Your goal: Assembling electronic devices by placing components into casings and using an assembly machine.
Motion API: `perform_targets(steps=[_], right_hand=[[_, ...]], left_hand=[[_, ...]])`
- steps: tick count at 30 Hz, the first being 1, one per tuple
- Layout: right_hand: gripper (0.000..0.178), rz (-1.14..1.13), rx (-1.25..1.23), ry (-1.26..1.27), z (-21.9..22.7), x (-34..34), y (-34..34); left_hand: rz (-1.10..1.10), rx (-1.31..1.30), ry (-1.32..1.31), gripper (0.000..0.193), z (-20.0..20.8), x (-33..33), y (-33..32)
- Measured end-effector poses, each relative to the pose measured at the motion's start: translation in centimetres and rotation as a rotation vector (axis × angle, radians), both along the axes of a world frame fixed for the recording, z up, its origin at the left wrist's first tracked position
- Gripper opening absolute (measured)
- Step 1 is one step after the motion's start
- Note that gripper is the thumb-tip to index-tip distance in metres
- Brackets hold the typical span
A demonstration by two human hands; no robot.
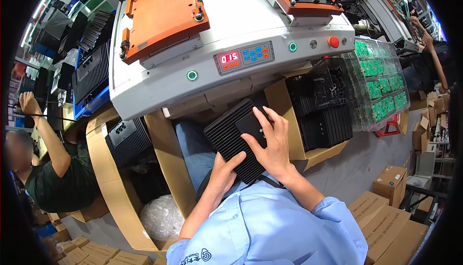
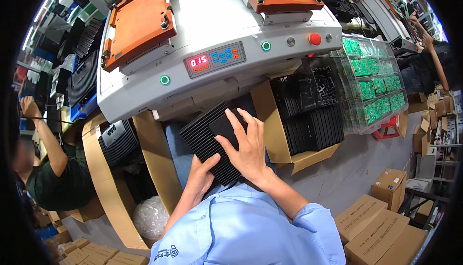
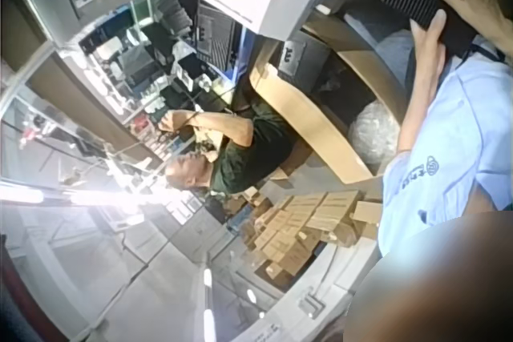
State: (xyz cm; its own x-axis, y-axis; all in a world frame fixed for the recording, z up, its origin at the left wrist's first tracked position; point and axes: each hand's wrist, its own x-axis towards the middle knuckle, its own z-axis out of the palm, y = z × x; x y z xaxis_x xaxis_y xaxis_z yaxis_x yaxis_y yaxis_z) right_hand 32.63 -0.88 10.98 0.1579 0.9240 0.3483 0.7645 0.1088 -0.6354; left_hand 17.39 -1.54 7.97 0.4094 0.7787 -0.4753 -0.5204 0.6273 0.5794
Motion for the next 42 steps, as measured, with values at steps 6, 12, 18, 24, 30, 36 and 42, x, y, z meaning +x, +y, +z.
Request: perform_targets(steps=[6,12,18,24,30,36,42], right_hand=[[0.063,0.025,0.077,0.148,0.6,1.0,-0.5],[0.044,0.06,-0.29,1.123,1.4,3.8,-0.2],[0.046,0.046,-0.053,1.546,2.0,8.6,-0.1],[0.043,0.015,-0.072,1.603,1.6,8.8,0.4],[0.039,-0.047,-0.193,1.262,1.8,6.3,1.3],[0.044,0.113,-0.073,0.198,-0.7,2.8,1.8],[0.078,0.229,-0.256,0.373,-1.4,1.2,0.9]], left_hand=[[-0.034,0.038,0.032,0.056,0.1,-0.3,-0.3],[-0.055,-0.005,0.031,0.056,0.0,-0.4,-0.4],[0.045,-0.111,-0.118,0.049,-0.8,-1.0,0.3],[0.074,-0.135,-0.115,0.047,-0.5,-1.3,0.5],[0.049,-0.095,-0.13,0.049,-0.3,-1.1,0.5],[-0.02,-0.09,-0.058,0.053,0.8,-0.4,0.4],[-0.022,-0.036,0.001,0.053,0.1,-2.2,0.8]])
